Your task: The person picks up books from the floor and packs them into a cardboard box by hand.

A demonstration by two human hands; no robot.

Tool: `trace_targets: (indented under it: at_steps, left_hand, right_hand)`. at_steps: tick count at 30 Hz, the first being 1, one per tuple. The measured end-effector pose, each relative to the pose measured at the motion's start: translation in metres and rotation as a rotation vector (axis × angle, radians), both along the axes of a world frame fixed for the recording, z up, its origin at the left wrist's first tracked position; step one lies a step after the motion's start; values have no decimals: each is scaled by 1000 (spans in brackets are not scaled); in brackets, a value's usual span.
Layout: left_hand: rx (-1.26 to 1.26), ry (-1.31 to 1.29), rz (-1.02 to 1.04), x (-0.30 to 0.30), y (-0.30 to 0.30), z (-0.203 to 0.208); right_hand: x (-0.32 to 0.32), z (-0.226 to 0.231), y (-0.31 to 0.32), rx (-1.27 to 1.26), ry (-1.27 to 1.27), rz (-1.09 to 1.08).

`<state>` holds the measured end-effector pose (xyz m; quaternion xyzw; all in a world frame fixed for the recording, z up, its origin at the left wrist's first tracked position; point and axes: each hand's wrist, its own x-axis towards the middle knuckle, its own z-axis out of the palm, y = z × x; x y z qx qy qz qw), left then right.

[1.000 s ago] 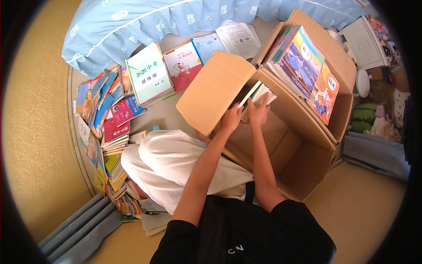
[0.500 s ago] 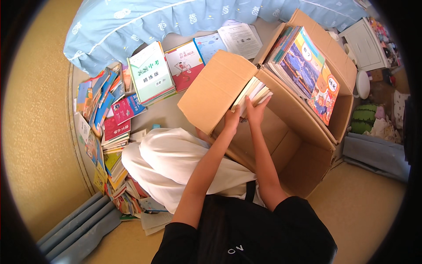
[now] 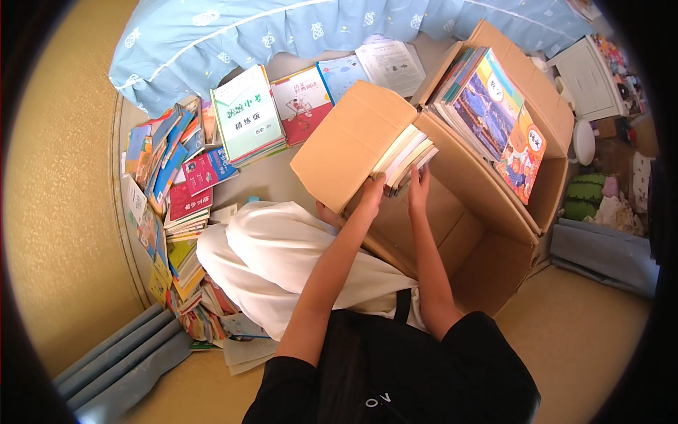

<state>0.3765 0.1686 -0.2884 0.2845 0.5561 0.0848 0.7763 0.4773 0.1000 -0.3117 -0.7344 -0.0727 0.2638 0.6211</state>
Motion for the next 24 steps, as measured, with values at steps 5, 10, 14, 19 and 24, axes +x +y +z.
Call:
trace_targets:
  at_steps: [5,10,14,19,24]
  left_hand:
    - [0,15,-124,-12,-6,8]
    - [-9,-8,-200,-21,-14,20]
    - [-76,-47,-263,-37,-27,27]
    - [126,8,-471,-55,-35,36]
    - [396,-152,-481,-84,-43,65]
  right_hand:
    - [-8,-9,-14,-39,-10,27]
    - [-9,-22,-31,-19,-9,32]
    - [-23,-4,-43,-7,-70,10]
    - [-43,27,-56,-60,-178,44]
    - [-63,64,-61,44,-280,144]
